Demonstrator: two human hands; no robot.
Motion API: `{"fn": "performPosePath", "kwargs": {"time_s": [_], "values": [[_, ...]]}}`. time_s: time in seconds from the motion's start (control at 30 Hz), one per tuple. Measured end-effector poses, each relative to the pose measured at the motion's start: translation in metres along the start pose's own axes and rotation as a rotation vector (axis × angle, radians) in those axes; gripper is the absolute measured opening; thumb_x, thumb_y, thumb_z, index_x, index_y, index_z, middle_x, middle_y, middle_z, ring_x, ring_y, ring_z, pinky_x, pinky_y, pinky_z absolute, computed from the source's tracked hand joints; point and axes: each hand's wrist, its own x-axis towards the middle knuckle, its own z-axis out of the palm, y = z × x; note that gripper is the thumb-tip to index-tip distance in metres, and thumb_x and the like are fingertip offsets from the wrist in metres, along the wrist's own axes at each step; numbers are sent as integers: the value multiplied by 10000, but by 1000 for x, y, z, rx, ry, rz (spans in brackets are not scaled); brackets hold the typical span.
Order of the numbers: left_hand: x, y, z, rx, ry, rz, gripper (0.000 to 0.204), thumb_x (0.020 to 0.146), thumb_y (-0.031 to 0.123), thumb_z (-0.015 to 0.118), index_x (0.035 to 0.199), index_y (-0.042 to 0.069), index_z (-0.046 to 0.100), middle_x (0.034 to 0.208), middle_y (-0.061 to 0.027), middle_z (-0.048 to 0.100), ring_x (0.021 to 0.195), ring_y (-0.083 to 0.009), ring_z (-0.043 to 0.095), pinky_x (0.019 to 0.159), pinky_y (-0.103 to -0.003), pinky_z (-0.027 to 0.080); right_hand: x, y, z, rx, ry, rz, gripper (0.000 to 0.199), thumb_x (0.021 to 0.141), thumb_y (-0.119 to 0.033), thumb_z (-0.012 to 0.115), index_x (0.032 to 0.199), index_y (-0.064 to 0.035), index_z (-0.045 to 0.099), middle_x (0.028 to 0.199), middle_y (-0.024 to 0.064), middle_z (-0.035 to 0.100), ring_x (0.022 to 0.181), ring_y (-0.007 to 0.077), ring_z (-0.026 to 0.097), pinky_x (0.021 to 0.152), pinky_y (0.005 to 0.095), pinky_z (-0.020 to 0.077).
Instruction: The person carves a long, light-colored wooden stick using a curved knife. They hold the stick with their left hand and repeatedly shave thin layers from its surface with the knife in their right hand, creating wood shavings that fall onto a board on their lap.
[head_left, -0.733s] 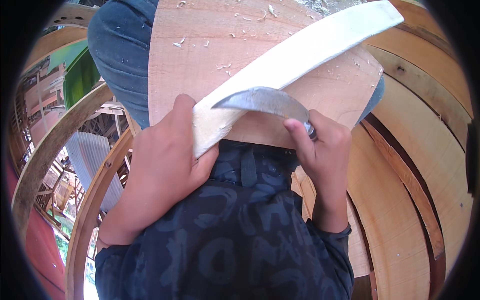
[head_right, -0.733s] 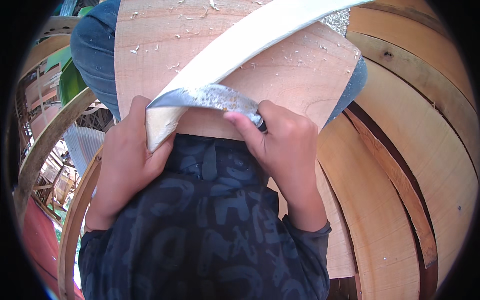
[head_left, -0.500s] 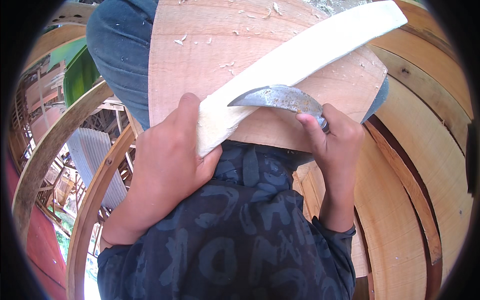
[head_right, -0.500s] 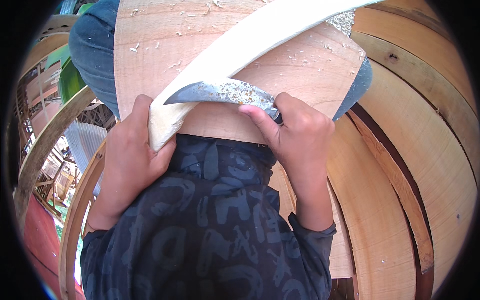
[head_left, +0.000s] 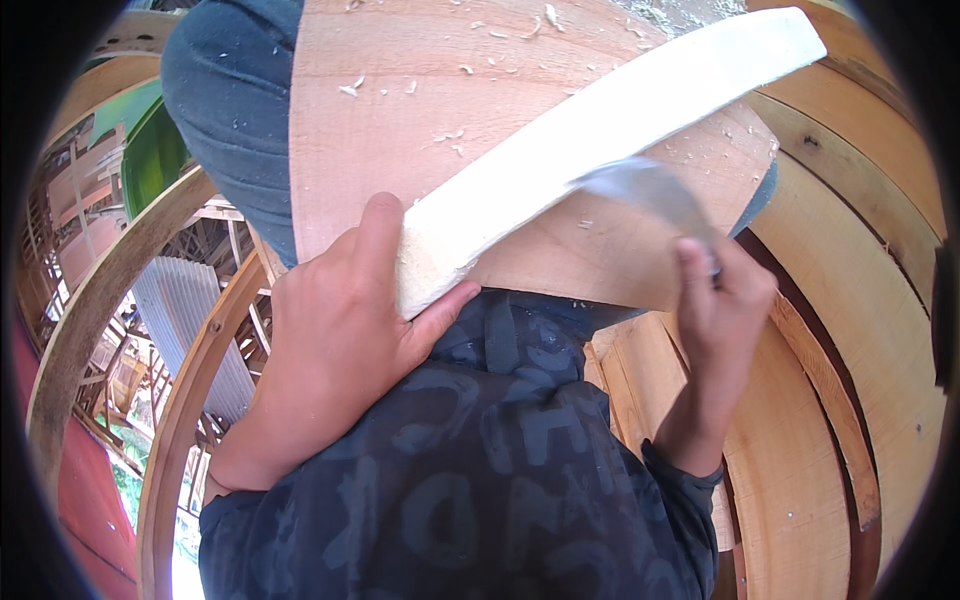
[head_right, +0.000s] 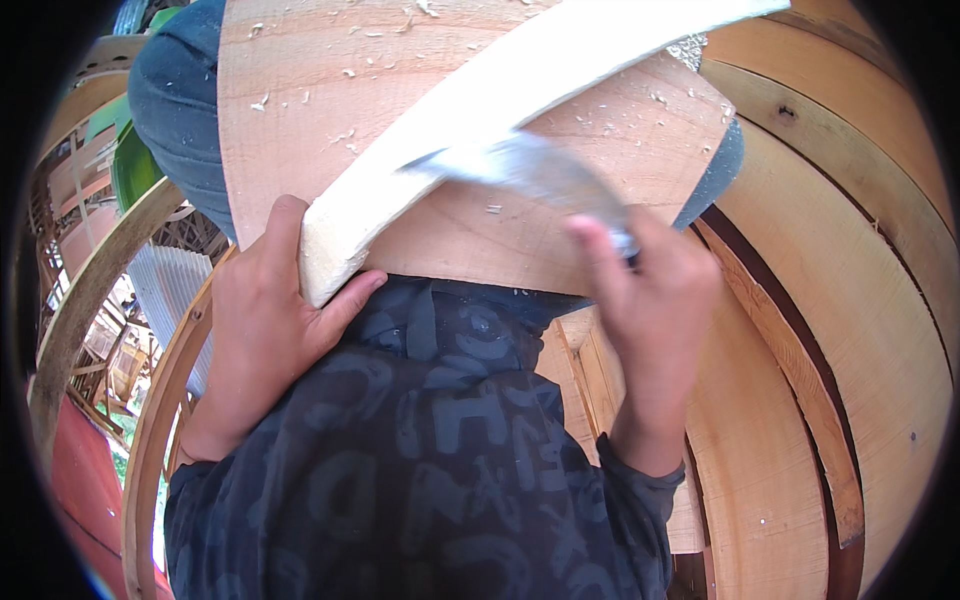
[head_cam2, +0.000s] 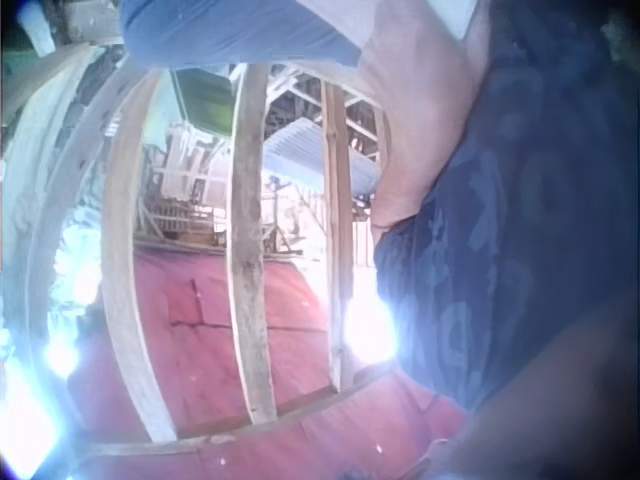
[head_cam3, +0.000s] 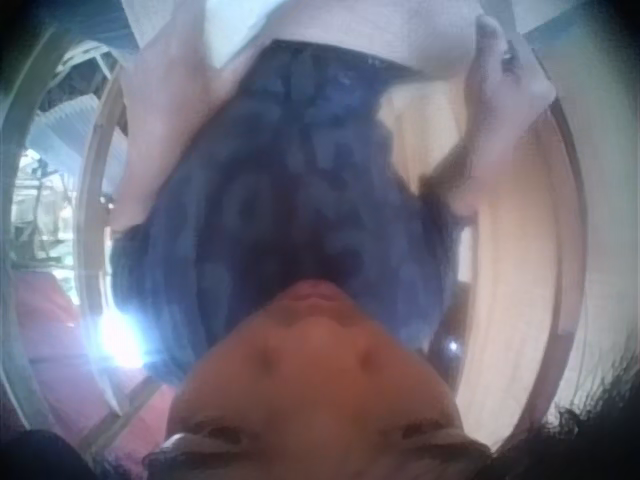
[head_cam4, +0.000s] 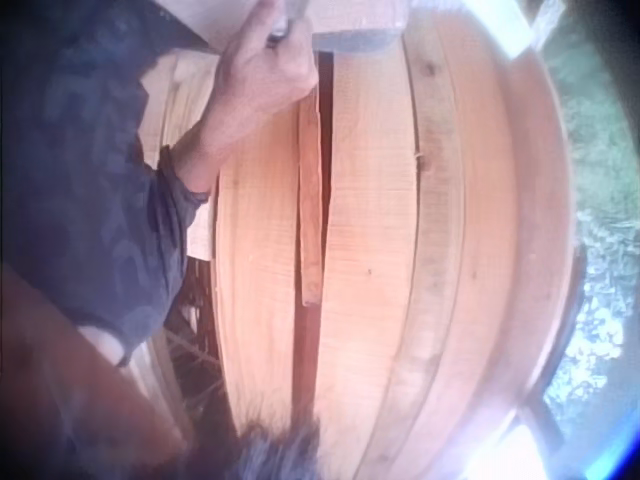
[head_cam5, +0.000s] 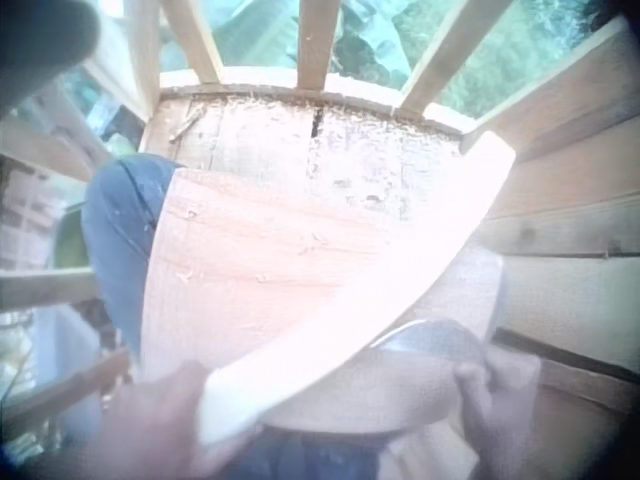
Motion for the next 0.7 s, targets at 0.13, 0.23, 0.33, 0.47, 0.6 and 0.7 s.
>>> {"fn": "performPosePath", "kwargs": {"time_s": [0.13,0.23,0.33,0.47,0.6,0.7], "values": [[0,4,2,-69,-13,-15,510,752,299,805,1043,20,493,772,-216,630,712,-423,640,578,-456,494,1,-31,19,-79,-101,-101,531,794,-497,742,595,-49,537,500,111,506,414,276,515,408,354,381],[3,-1,-1,-26,-34,16,476,754,245,783,1059,29,488,776,-190,629,716,-388,649,590,-438,503,4,-30,25,-138,-93,-104,546,786,-516,739,588,-53,528,485,103,502,418,273,531,412,350,393],[0,2,0,-46,-40,-15,468,738,203,782,1058,20,494,766,-206,629,732,-408,648,603,-443,501,13,-7,20,-115,6,76,561,881,-494,653,629,-11,522,495,85,462,443,222,472,447,348,369],[-7,-3,1,-95,-7,-26,419,753,175,757,1035,8,498,747,-236,620,732,-446,636,597,-451,487,34,56,-19,6,123,420,527,971,-410,576,689,33,534,544,24,359,535,109,328,474,308,281],[0,2,0,-139,-45,-18,385,762,146,725,1027,8,481,752,-242,617,742,-455,631,602,-456,484,12,37,-16,73,48,176,519,928,-433,631,672,15,576,513,57,413,473,142,380,448,315,316],[2,2,-1,-117,-140,-24,560,696,182,777,1107,9,438,794,-233,631,753,-434,644,627,-474,503,-2,-15,11,8,-104,-51,539,824,-462,734,595,-26,515,482,105,457,406,256,479,423,360,373]]}}
